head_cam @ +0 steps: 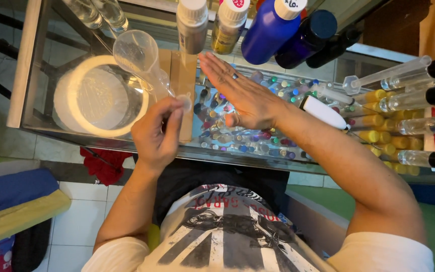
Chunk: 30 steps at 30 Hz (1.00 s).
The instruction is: The person pours liquid from a large plastic cup into a smaller measuring container and then transfers it into a glass spray bottle before securing the atomizer cap.
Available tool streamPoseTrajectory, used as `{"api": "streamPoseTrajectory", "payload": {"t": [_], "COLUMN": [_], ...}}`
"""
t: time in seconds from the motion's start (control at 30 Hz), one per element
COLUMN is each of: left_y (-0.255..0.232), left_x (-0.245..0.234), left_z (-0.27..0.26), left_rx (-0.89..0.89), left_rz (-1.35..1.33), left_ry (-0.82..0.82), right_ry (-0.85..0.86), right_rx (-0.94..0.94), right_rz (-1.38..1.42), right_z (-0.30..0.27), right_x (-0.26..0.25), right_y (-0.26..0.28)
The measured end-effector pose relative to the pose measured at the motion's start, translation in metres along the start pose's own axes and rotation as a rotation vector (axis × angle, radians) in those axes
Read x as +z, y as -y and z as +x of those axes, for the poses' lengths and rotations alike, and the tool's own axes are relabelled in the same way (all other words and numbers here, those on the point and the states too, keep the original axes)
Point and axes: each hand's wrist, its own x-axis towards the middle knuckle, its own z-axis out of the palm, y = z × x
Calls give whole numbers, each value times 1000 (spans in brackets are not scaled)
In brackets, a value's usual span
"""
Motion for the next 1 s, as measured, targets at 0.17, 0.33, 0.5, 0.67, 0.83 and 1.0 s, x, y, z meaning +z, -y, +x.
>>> {"api": "streamPoseTrajectory", "payload": {"t": [0.17, 0.33, 0.5, 0.67, 0.83, 1.0], "left_y": [24, 28, -4, -20, -4, -108], "left_x": [-10, -26, -57, -81, -150, -82], "left_z": [-22, -37, -48, -60, -93, -61], "left_rx": [-4, 26, 82, 84, 192, 8], "left_rz": [-356, -528, -568, -500, -395, 40], "left_ry": [-80, -143, -120, -139, 3, -385], "right_ry": [34, 60, 92, 145, 164, 174], "right_rx": [-14, -12, -30, -27, -88, -226], "right_rz": [-102, -97, -168, -216, -97, 476], "right_z": [0, 2, 3, 8, 21, 15], "right_x": [3, 6, 9, 19, 70, 195], "right_y": [1, 5, 9, 30, 87, 118]}}
